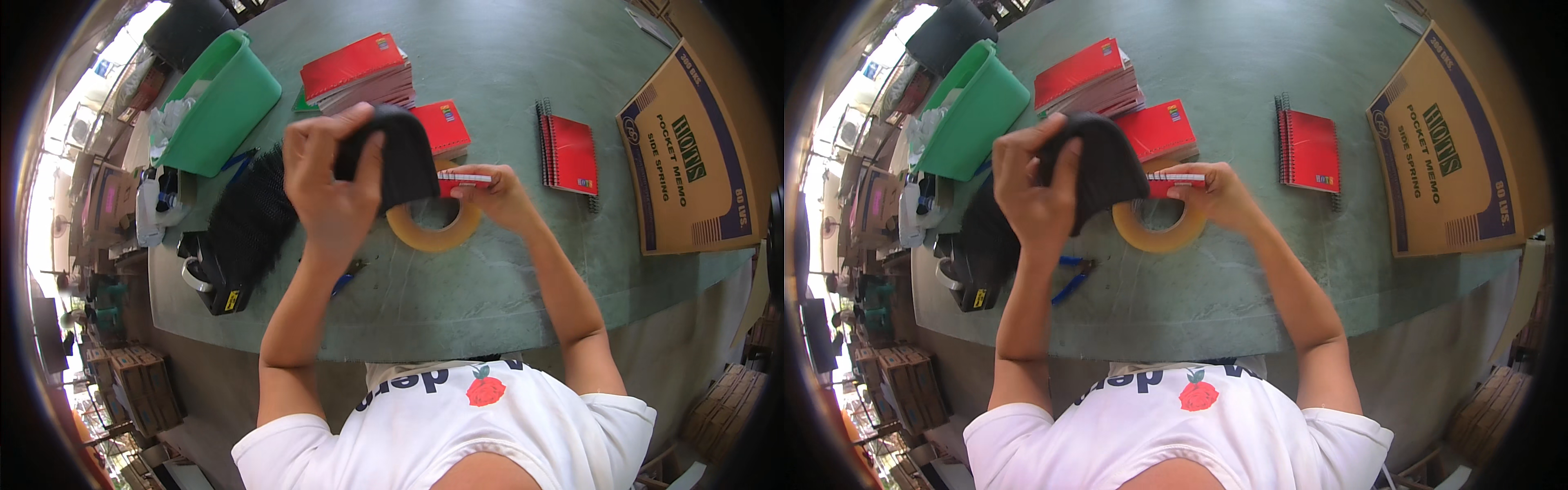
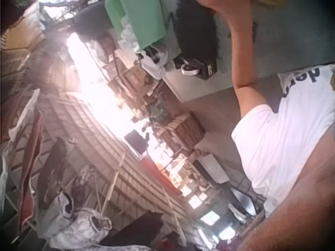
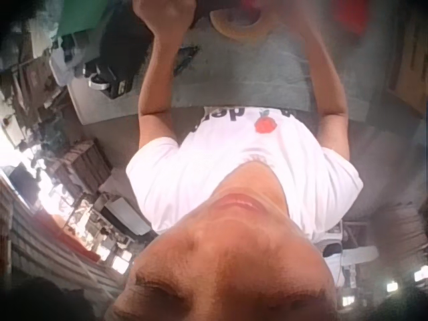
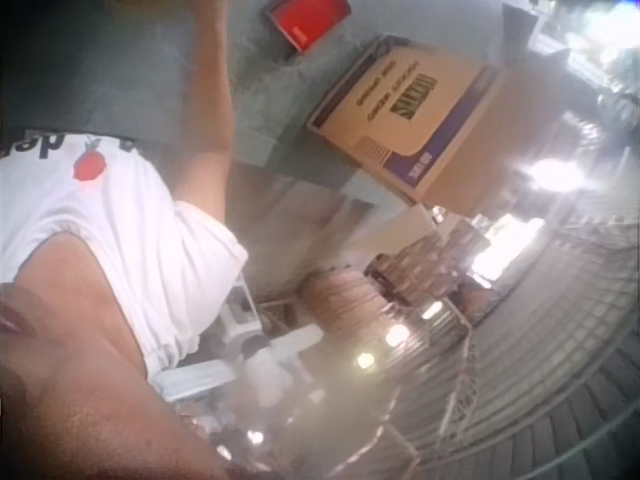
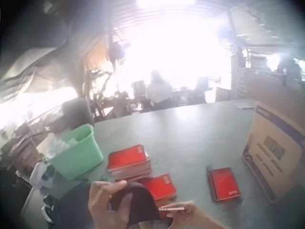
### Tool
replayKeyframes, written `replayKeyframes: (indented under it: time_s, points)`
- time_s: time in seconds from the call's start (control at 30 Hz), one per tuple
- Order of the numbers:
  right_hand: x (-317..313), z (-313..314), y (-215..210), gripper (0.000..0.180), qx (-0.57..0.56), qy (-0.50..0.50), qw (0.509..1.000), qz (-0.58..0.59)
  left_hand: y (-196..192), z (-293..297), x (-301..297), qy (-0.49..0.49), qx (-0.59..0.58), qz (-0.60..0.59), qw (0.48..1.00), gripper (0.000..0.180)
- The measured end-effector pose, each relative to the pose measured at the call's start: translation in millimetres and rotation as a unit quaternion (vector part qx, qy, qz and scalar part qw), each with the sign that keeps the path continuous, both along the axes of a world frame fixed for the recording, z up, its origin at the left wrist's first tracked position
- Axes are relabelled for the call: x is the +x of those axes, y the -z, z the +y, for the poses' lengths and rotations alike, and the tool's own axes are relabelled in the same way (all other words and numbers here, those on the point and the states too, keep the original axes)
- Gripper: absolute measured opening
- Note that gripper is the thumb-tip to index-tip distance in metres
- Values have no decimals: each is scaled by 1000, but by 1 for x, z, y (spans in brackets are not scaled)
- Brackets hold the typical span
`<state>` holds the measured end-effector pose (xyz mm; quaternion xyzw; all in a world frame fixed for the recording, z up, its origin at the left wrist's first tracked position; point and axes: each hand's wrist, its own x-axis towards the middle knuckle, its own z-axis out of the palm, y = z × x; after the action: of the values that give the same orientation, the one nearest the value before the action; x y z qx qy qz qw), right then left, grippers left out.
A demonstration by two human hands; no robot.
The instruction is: The person inserts a metal spiral coil into the punched holes of red notebooks and trims the excess wire using a pair of pliers.
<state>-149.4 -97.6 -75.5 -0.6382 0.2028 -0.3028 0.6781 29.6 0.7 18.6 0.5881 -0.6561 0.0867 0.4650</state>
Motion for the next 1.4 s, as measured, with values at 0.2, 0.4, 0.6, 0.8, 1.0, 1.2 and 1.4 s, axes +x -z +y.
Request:
replayKeyframes:
  time_s: [0.2,0.4,0.6,0.8,1.0,1.2,1.4]
  points:
    - [-5,3,-1,27,-13,-13,998,58,5,-6,-14,54,37,14,998,25]
    - [-1,4,-3,23,-31,-12,999,21,75,51,-65,209,297,28,931,31]
    - [2,10,-7,22,-11,7,993,-115,38,34,-54,124,86,-73,986,27]
    - [-7,13,8,18,13,37,999,-20,36,-5,-25,75,188,-115,972,22]
    - [-12,14,18,16,-55,77,995,26,40,-21,-46,141,108,-70,982,15]
    - [-12,23,26,21,-50,105,993,19,45,-23,-42,222,160,-18,962,10]
    - [-10,34,21,25,-123,144,981,45,39,-22,-54,162,156,-28,974,9]
